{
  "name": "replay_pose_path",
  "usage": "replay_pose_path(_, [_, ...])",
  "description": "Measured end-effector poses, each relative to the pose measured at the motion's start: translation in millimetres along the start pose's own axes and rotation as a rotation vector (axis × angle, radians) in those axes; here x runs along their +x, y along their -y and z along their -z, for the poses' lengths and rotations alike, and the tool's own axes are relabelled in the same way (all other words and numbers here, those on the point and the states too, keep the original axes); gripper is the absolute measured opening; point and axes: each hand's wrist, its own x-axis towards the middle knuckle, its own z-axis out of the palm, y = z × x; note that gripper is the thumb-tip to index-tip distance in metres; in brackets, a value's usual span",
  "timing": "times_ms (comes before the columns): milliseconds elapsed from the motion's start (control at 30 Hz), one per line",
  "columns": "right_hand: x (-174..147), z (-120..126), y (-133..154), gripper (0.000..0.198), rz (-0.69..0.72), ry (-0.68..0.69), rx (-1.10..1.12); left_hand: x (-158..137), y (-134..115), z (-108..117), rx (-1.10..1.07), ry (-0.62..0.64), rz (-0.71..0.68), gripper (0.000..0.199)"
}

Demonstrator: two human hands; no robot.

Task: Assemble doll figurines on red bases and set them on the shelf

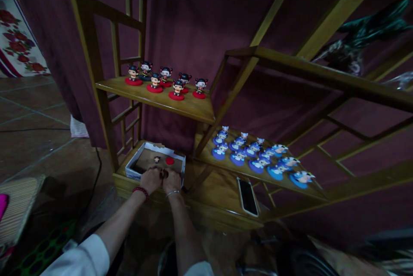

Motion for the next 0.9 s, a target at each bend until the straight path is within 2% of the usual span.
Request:
replay_pose_path(233, [16.6, -3.2, -7.1, 0.030, -0.008, 0.026, 0.015, 18.0, -2.7, -7.4, -0.007, 0.059, 0.034, 0.032])
replay_pose_path(533, [30.1, -10.6, -13.4, 0.031, 0.009, 0.043, 0.063, 36.0, 1.3, -12.2, -0.015, 0.068, 0.060, 0.033])
replay_pose_path(733, [38.2, -20.0, -18.8, 0.031, 0.013, 0.054, 0.028, 42.4, 2.6, -10.2, -0.016, 0.056, 0.078, 0.038])
replay_pose_path(900, [48.1, -24.8, -23.3, 0.033, 0.006, 0.105, 0.004, 46.5, 4.4, -12.1, -0.041, 0.094, 0.097, 0.040])
